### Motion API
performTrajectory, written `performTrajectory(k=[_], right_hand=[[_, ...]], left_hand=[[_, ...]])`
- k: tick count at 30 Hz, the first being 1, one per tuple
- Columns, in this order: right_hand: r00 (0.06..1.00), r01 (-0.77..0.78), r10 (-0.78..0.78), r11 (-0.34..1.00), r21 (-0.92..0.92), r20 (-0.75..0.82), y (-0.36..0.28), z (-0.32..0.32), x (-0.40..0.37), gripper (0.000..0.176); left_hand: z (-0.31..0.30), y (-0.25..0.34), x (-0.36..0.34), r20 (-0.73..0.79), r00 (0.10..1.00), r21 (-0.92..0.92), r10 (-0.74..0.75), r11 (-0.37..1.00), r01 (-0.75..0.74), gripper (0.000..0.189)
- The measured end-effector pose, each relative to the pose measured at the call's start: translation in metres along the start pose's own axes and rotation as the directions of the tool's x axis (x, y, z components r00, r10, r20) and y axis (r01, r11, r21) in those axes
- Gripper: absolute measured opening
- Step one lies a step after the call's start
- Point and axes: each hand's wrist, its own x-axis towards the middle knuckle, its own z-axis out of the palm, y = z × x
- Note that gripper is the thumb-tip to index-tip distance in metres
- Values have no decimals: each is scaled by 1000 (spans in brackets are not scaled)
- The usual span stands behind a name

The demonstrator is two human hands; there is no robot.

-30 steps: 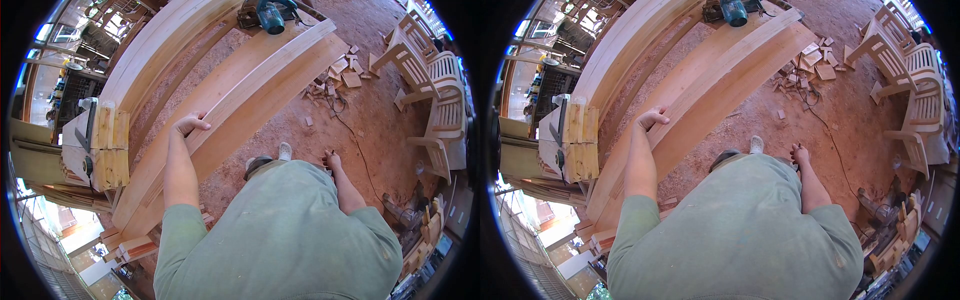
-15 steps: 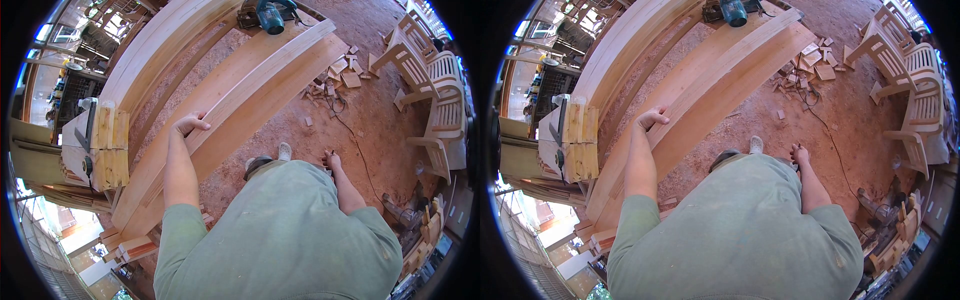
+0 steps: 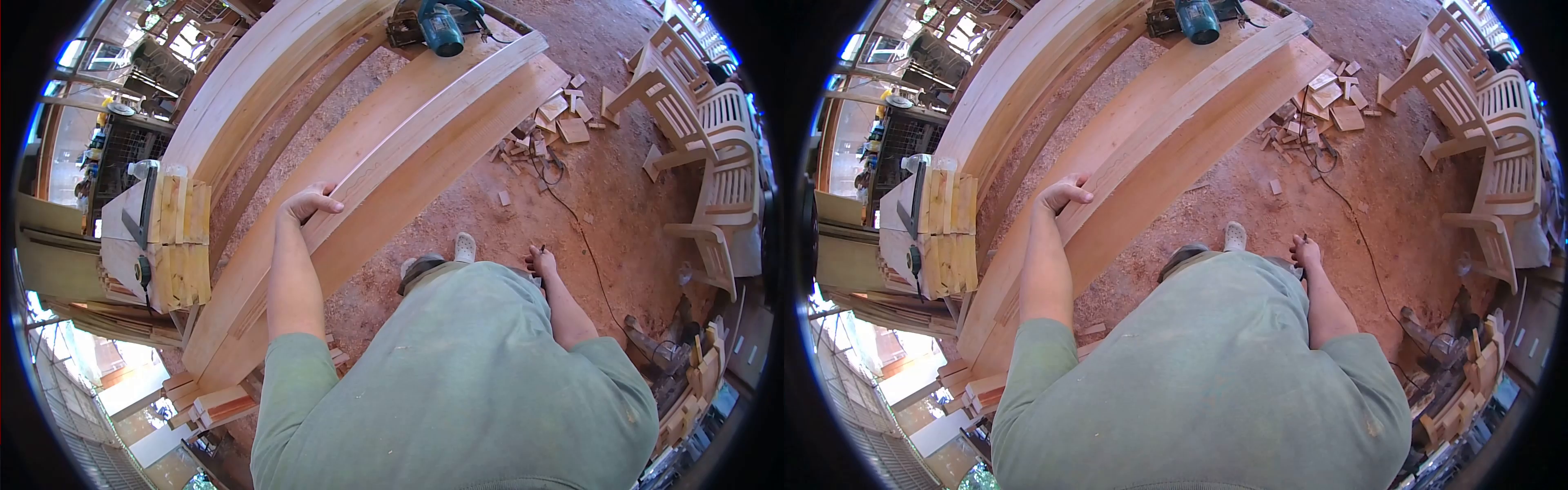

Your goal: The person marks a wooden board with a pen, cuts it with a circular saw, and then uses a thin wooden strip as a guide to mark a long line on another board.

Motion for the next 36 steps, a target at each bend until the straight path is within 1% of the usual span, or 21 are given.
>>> performTrajectory(k=[5,13,20,22,25,32,34,36], right_hand=[[1000,-2,2,1000,-22,-2,0,0,1,43],[1000,1,0,998,-58,13,2,-1,6,44],[1000,21,-21,997,-68,1,4,0,7,46],[1000,-2,2,1000,-27,2,2,-1,5,44],[1000,-4,4,1000,-19,1,0,-1,2,44],[1000,0,0,1000,-31,6,4,-1,7,44],[1000,16,-16,997,-71,10,5,-1,9,48],[1000,16,-16,998,-67,12,6,-1,9,47]], left_hand=[[1,1,0,16,1000,-35,2,999,-1,89],[0,0,0,18,1000,-38,5,999,-4,89],[0,1,-1,30,1000,-43,0,999,1,89],[1,2,-1,26,1000,-36,2,999,-2,89],[1,2,-1,19,1000,-30,2,1000,-1,89],[3,4,-3,26,1000,-39,-12,999,13,89],[3,4,-3,23,1000,-42,-9,999,10,90],[5,6,-4,20,1000,-45,-6,999,7,90]])
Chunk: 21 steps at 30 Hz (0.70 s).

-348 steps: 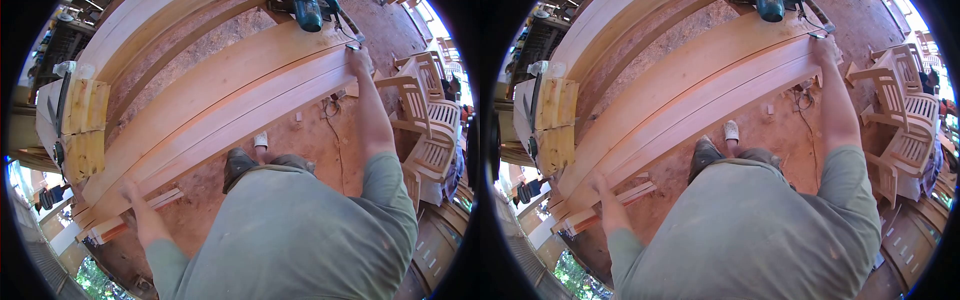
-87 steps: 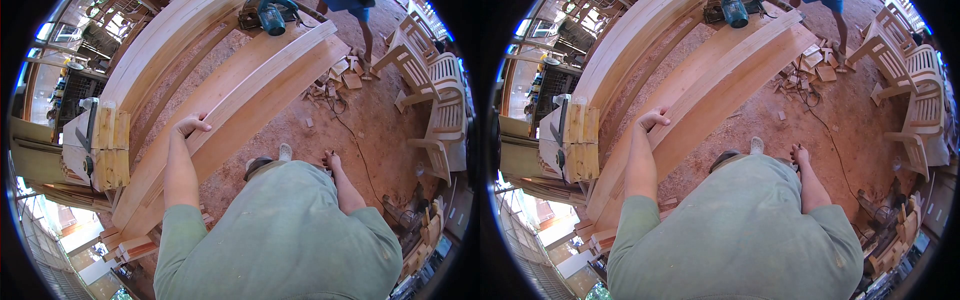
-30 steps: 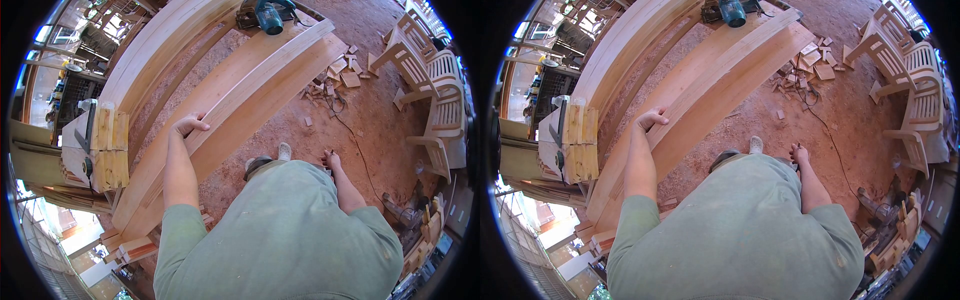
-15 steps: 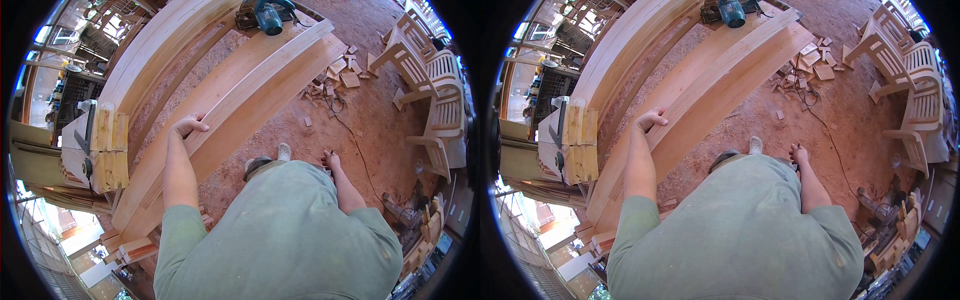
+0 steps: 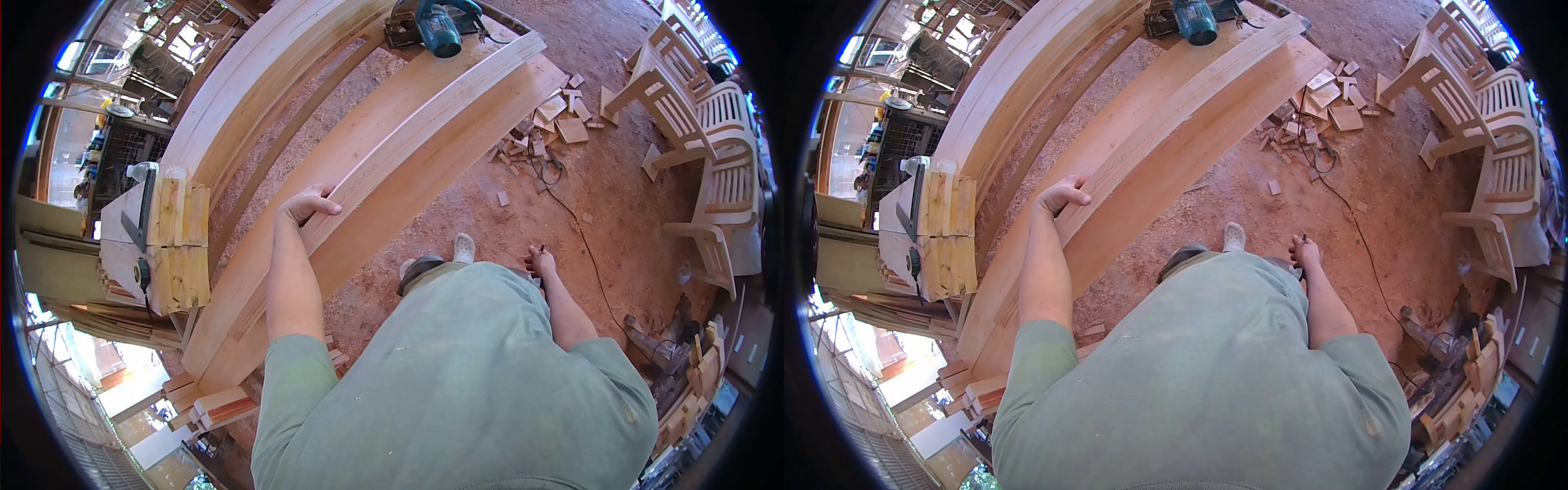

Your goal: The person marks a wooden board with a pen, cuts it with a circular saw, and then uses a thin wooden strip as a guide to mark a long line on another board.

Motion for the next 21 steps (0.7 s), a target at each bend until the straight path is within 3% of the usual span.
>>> performTrajectory(k=[21], right_hand=[[1000,-7,7,1000,12,1,0,0,1,46]], left_hand=[[-2,-3,2,-16,1000,27,16,1000,-16,90]])
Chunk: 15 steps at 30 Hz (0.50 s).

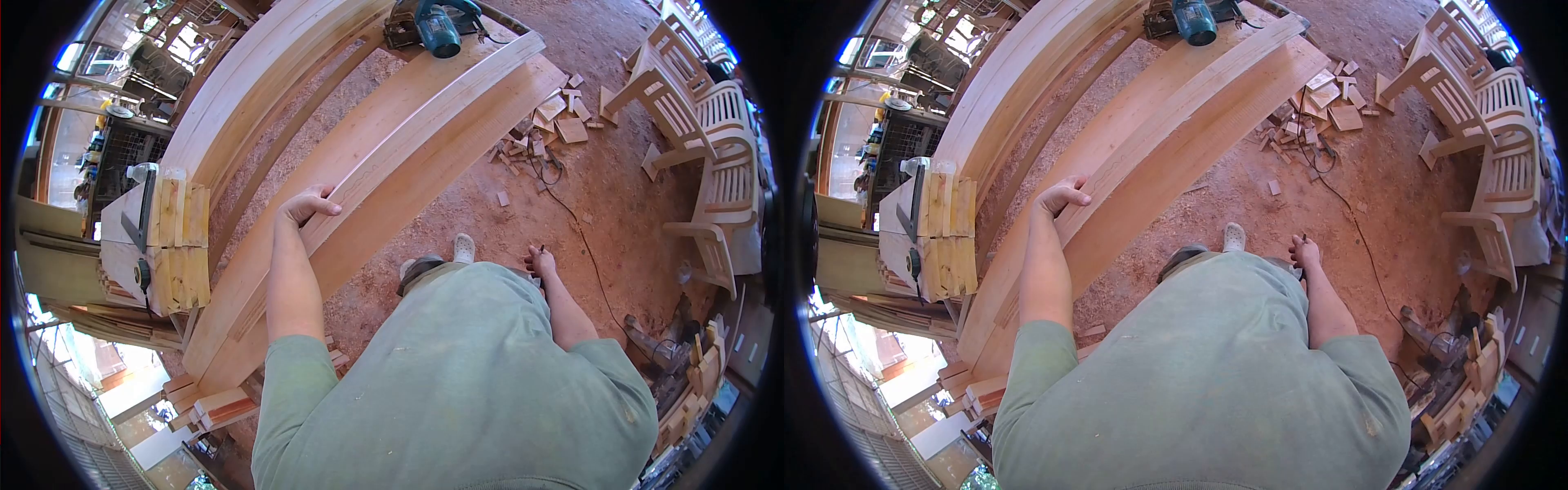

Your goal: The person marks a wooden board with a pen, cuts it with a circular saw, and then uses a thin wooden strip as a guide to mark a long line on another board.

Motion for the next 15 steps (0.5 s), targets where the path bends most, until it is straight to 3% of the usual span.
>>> performTrajectory(k=[15], right_hand=[[1000,1,0,1000,13,-7,-3,0,-4,46]], left_hand=[[1,1,0,-3,1000,2,5,1000,-5,87]])
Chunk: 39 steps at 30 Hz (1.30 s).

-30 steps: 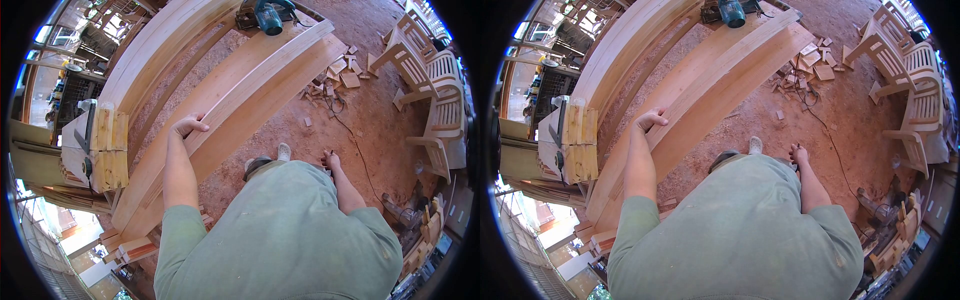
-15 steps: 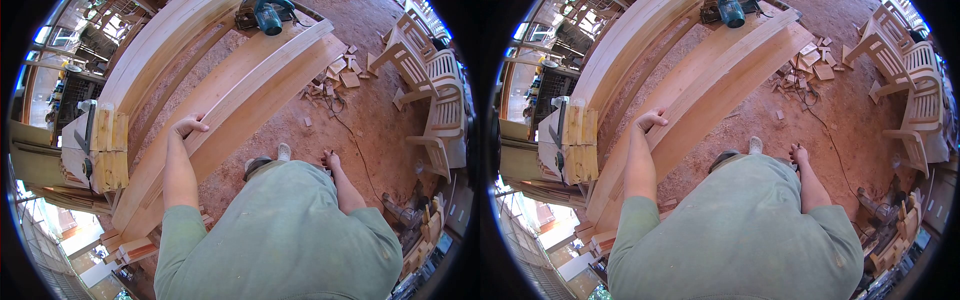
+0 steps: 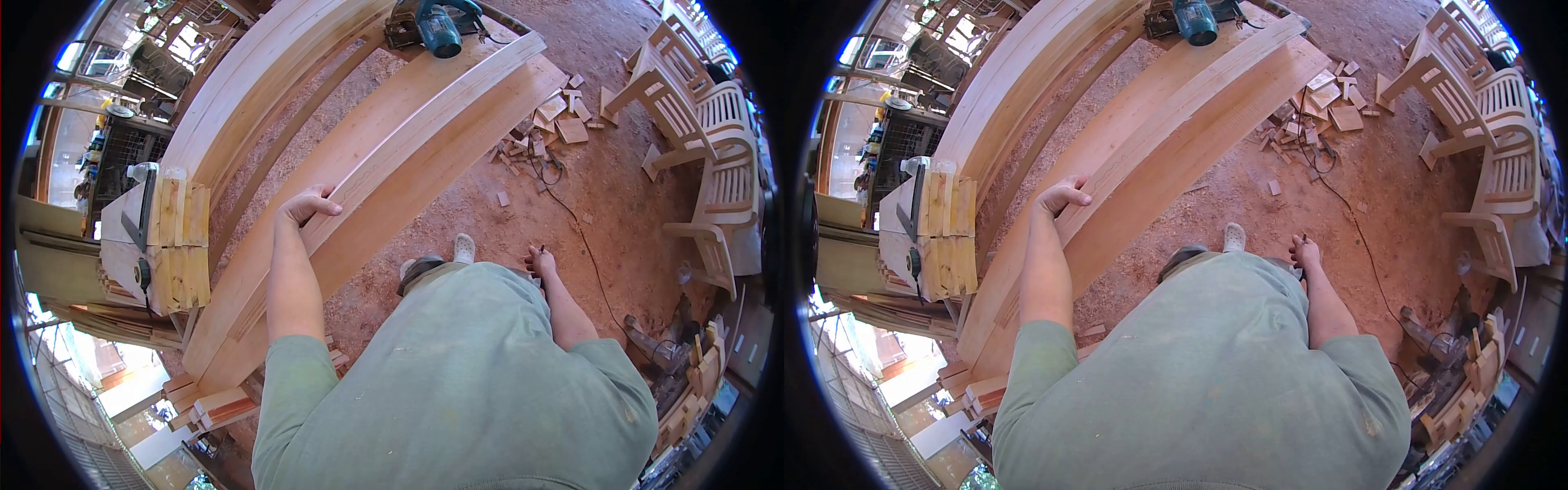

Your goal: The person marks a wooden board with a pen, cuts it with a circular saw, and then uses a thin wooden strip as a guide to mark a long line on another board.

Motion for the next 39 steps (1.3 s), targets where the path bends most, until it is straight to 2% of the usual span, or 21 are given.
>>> performTrajectory(k=[8,10,39], right_hand=[[1000,-9,9,1000,13,-11,1,1,5,42],[1000,1,0,1000,-25,15,1,1,8,49],[1000,6,-6,1000,18,5,8,0,8,47]], left_hand=[[-1,-2,1,7,1000,-8,-9,1000,9,86],[-1,-3,2,5,1000,-10,-4,1000,4,86],[0,2,-1,8,1000,17,-15,1000,15,89]])
